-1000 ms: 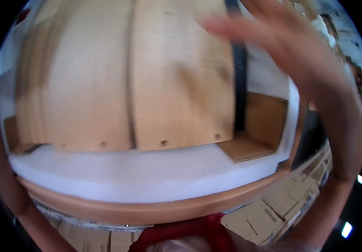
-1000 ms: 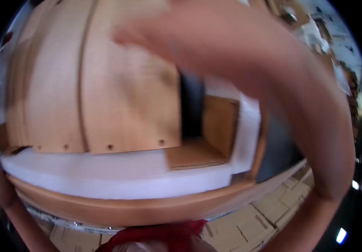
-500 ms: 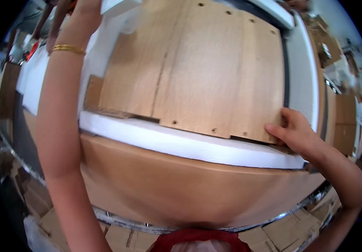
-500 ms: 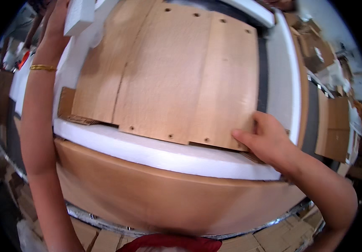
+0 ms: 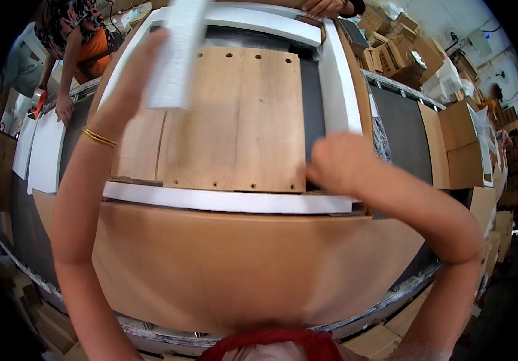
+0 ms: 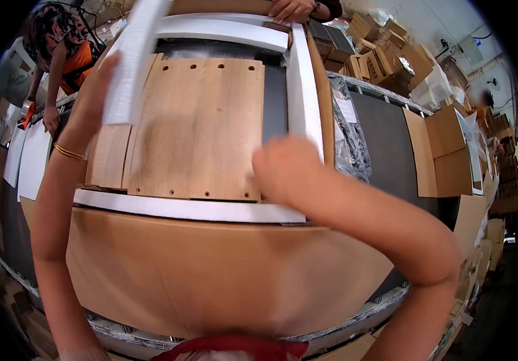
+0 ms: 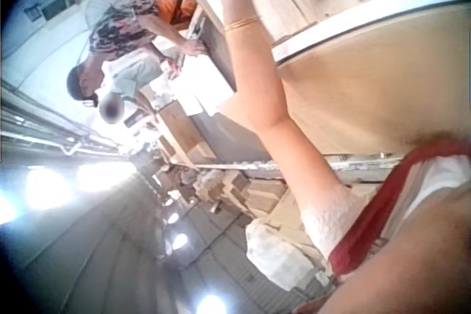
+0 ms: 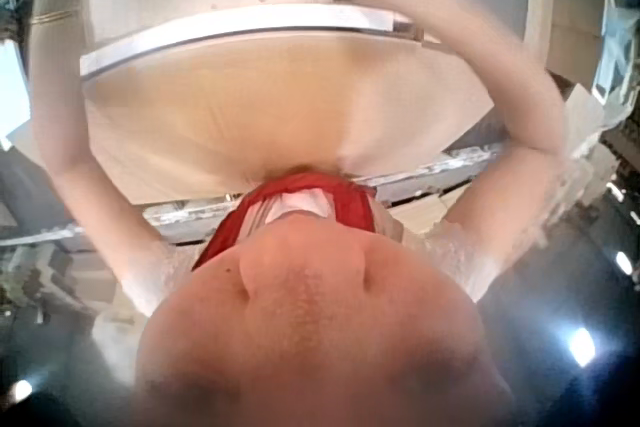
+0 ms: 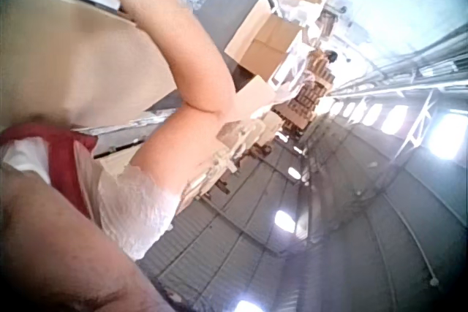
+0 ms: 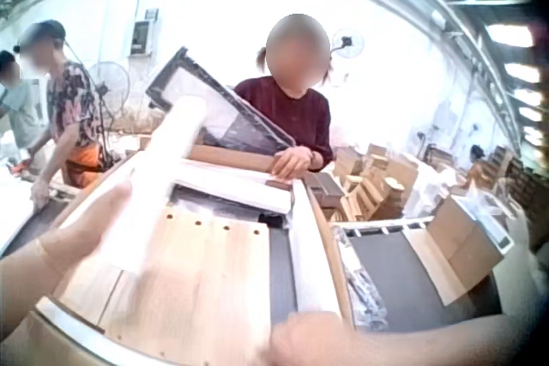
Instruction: The person packs wooden furniture panels and hardware into a cardboard box on a conveyor belt, placing foam spacers and smaller boxes inside, then goes to retrieve more foam wrap.
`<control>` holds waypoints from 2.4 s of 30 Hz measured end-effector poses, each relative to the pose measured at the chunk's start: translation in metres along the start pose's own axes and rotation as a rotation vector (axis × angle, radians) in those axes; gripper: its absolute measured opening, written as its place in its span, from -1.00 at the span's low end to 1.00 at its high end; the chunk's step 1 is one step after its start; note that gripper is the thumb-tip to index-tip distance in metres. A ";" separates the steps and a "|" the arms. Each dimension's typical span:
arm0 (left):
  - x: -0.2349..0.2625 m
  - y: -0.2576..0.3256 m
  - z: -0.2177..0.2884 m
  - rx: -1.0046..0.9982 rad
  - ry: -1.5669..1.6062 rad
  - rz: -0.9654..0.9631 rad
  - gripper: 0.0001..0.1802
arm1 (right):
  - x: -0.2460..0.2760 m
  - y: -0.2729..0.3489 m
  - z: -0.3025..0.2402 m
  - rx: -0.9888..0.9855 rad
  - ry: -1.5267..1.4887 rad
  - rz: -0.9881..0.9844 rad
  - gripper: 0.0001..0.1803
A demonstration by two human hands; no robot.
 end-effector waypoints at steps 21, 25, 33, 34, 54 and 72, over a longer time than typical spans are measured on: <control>-0.134 0.092 -0.060 -0.473 -0.702 -0.473 -0.47 | -0.013 -0.063 0.034 -0.168 -0.197 0.591 -0.63; -0.138 0.092 -0.054 -0.536 -0.958 -0.514 -0.52 | -0.010 -0.059 0.013 -0.237 -0.026 0.309 -0.56; -0.135 0.106 -0.058 -0.728 -1.120 -0.542 -0.35 | -0.045 -0.072 0.038 -0.077 0.311 0.618 -0.66; -0.137 0.107 -0.053 -0.748 -1.141 -0.568 -0.34 | -0.052 -0.075 0.042 -0.081 0.310 0.661 -0.73; -0.130 0.119 -0.043 -0.860 -1.047 -0.682 -0.73 | 0.013 -0.219 0.068 -0.070 -0.378 0.560 -0.68; -0.130 0.116 -0.040 -0.798 -0.999 -0.730 -0.75 | 0.039 -0.254 0.079 0.267 -0.060 0.987 -0.66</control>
Point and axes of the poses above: each hand's wrist, its own y-axis away from the middle knuckle, its own x-axis out of the back of the hand, z = x × y, the point moved 2 cm from there along -y, towards the middle knuckle, and after that the axes turned 7 degrees about z, right-handed, at the moved point
